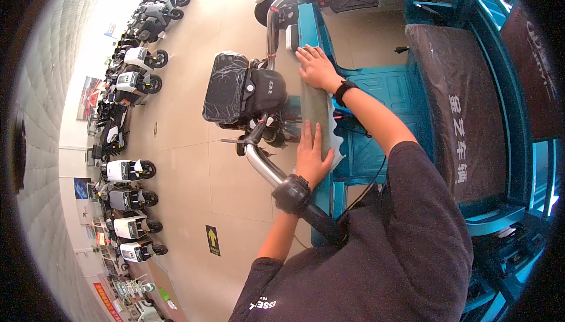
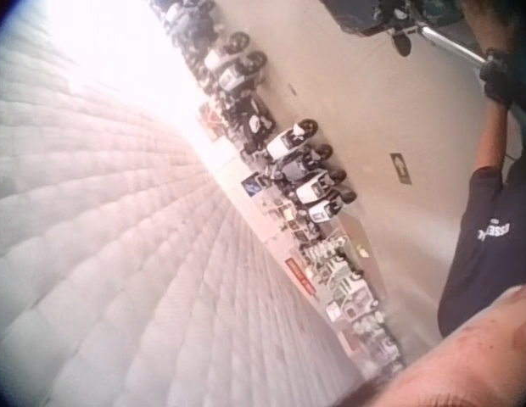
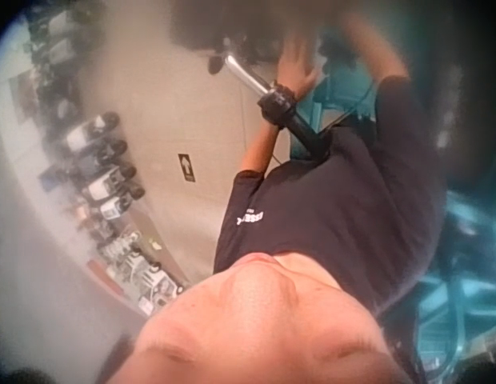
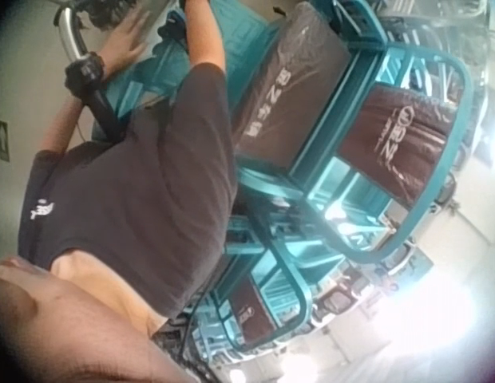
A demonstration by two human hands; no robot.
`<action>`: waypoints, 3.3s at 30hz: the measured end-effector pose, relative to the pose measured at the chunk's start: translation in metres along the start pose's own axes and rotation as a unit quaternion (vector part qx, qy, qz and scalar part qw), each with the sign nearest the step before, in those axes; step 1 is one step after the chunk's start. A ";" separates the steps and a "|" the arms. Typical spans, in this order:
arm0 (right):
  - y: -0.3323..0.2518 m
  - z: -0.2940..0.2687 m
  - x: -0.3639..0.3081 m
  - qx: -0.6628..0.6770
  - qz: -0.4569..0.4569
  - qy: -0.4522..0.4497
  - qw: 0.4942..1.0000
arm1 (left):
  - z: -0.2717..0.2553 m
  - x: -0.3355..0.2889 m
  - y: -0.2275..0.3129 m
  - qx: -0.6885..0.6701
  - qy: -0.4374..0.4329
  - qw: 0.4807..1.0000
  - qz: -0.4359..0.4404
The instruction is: Wiping down electric trikes and scooters in a showroom with a cloth.
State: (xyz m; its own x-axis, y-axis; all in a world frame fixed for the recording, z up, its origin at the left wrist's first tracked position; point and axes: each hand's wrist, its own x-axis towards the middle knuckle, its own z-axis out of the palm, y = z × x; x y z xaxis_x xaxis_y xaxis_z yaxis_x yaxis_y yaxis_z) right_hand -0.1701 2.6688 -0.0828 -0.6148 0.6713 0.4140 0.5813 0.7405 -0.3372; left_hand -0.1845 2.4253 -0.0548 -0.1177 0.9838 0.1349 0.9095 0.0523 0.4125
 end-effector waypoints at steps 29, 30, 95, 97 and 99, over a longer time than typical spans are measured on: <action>-0.120 -0.084 -0.207 0.145 -0.160 -0.031 0.976 | -0.022 -0.188 0.050 0.003 -0.080 0.994 -0.077; -0.123 -0.085 -0.212 0.160 -0.159 -0.035 0.974 | -0.023 -0.191 0.053 0.006 -0.065 0.995 -0.074; -0.264 -0.068 -0.284 -0.235 0.229 -0.053 0.943 | 0.009 -0.221 -0.124 -0.112 -0.101 0.981 0.123; -0.269 -0.063 -0.283 -0.270 0.211 -0.048 0.938 | 0.017 -0.215 -0.125 -0.104 -0.078 0.985 0.115; -0.284 -0.054 -0.278 -0.276 0.194 -0.080 0.938 | 0.030 -0.208 -0.131 -0.100 -0.055 0.988 0.104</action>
State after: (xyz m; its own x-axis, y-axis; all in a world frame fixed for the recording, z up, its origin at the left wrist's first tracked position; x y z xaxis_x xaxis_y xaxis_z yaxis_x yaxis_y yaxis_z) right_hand -0.1359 2.2703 -0.0562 -0.3463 0.9159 0.2028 0.9381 0.3388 0.0717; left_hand -0.2675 2.2194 -0.1644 0.1169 0.9829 0.1420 0.8114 -0.1770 0.5570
